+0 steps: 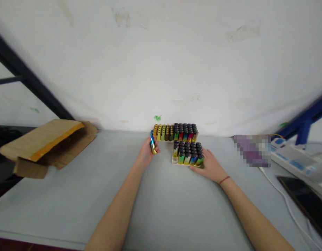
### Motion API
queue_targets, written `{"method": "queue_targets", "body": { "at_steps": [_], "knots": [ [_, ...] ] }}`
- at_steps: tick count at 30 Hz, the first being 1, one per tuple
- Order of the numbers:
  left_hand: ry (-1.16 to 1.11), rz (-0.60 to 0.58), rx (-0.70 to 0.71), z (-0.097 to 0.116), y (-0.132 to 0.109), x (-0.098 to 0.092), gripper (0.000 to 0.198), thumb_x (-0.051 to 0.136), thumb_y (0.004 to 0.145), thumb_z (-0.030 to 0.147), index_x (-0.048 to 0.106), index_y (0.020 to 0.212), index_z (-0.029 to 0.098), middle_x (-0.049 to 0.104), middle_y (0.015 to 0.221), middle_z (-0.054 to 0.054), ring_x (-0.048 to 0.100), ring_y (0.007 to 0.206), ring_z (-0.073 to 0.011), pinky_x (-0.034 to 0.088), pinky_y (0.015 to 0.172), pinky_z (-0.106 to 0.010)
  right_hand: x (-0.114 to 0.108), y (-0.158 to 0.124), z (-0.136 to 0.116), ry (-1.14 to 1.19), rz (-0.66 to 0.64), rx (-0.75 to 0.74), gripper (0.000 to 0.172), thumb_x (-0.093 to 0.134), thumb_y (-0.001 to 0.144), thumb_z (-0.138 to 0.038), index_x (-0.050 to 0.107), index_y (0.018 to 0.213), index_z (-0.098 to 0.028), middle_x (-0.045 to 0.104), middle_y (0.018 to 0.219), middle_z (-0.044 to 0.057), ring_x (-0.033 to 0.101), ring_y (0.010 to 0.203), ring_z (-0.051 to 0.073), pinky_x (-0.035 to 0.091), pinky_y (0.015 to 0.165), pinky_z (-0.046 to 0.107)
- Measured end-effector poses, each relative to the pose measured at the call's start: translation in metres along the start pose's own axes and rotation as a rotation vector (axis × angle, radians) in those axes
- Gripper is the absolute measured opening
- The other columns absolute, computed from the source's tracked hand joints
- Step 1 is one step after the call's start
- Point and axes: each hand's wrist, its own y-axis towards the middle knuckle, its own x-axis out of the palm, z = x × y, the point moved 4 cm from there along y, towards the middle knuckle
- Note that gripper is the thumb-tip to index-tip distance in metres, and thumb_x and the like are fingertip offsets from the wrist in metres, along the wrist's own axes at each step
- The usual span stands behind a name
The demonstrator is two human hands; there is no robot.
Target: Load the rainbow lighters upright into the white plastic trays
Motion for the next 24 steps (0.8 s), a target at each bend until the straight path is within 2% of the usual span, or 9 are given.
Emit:
{"method": "queue_targets", "body": {
  "at_steps": [3,5,7,10,13,16,18,21,24],
  "knots": [
    [-0.031,-0.054,-0.036,-0.005,-0.003,0.006,0.021,0.043,0.1,0.035,0.052,0.088,0.02,0.05,0.058,0.006,0.04,0.037,-0.0068,0.037,0.039,-0.018,0.001,0.0,0.0,0.005,-0.025,0.017,0.081,0.059,0.083,-0.066,0.048,0.142,-0.011,0.053,0.144,0.023,0.046,0.136,0.038,0.035,0.113,0.055],
    [-0.036,-0.074,-0.048,-0.008,-0.004,0.009,0.021,0.047,0.098,0.038,0.053,0.088,0.02,0.049,0.058,0.007,0.041,0.037,-0.0069,0.038,0.04,-0.018,0.001,0.0,0.0,0.009,-0.022,0.014,0.081,0.059,0.083,-0.066,0.046,0.143,-0.013,0.053,0.144,0.023,0.046,0.136,0.038,0.035,0.113,0.056],
    [-0.045,-0.068,-0.053,-0.01,-0.004,0.011,0.021,0.051,0.097,0.039,0.054,0.089,0.02,0.054,0.061,0.005,0.047,0.041,-0.0081,0.044,0.046,-0.021,0.001,0.0,0.001,0.015,-0.014,0.008,0.081,0.059,0.083,-0.065,0.045,0.144,-0.014,0.054,0.144,0.022,0.046,0.136,0.038,0.036,0.112,0.057],
    [-0.081,-0.033,-0.067,-0.014,-0.005,0.013,0.017,0.052,0.096,0.036,0.055,0.091,0.019,0.066,0.074,-0.001,0.064,0.057,-0.013,0.054,0.061,-0.028,0.001,0.0,0.001,0.022,-0.011,0.003,0.08,0.059,0.083,-0.065,0.045,0.145,-0.016,0.053,0.144,0.021,0.046,0.136,0.038,0.036,0.112,0.057],
    [-0.113,-0.03,-0.098,-0.017,-0.006,0.016,0.016,0.049,0.098,0.032,0.056,0.094,0.019,0.069,0.083,-0.004,0.069,0.067,-0.0158,0.057,0.07,-0.033,0.002,0.0,0.001,0.018,-0.02,0.011,0.08,0.059,0.083,-0.066,0.046,0.144,-0.015,0.053,0.145,0.021,0.045,0.137,0.038,0.035,0.113,0.056],
    [-0.086,-0.051,-0.099,-0.018,-0.008,0.018,0.017,0.048,0.099,0.034,0.055,0.095,0.019,0.062,0.07,0.002,0.058,0.051,-0.0105,0.055,0.06,-0.028,0.002,0.0,0.001,0.012,-0.033,0.016,0.081,0.059,0.083,-0.067,0.047,0.143,-0.014,0.052,0.145,0.021,0.045,0.137,0.038,0.035,0.113,0.056],
    [-0.049,-0.077,-0.1,-0.018,-0.009,0.019,0.019,0.047,0.099,0.037,0.055,0.095,0.02,0.052,0.06,0.007,0.044,0.039,-0.0068,0.045,0.046,-0.02,0.002,0.0,0.0,0.012,-0.038,0.015,0.082,0.058,0.083,-0.068,0.046,0.143,-0.013,0.052,0.145,0.022,0.044,0.137,0.038,0.034,0.113,0.056],
    [-0.004,-0.092,-0.127,-0.02,-0.009,0.02,0.028,0.046,0.098,0.045,0.053,0.09,0.02,0.042,0.053,0.009,0.032,0.034,-0.0054,0.029,0.037,-0.015,0.001,0.0,0.0,0.013,-0.035,0.017,0.083,0.058,0.083,-0.068,0.046,0.143,-0.012,0.052,0.145,0.023,0.044,0.137,0.038,0.034,0.113,0.057],
    [0.029,-0.076,-0.165,-0.022,-0.01,0.021,0.042,0.048,0.092,0.06,0.049,0.078,0.02,0.034,0.047,0.01,0.026,0.032,-0.0054,0.025,0.035,-0.016,0.001,0.0,0.001,0.018,-0.03,0.018,0.082,0.058,0.083,-0.067,0.046,0.143,-0.013,0.052,0.145,0.023,0.044,0.137,0.038,0.035,0.113,0.058]
  ]
}}
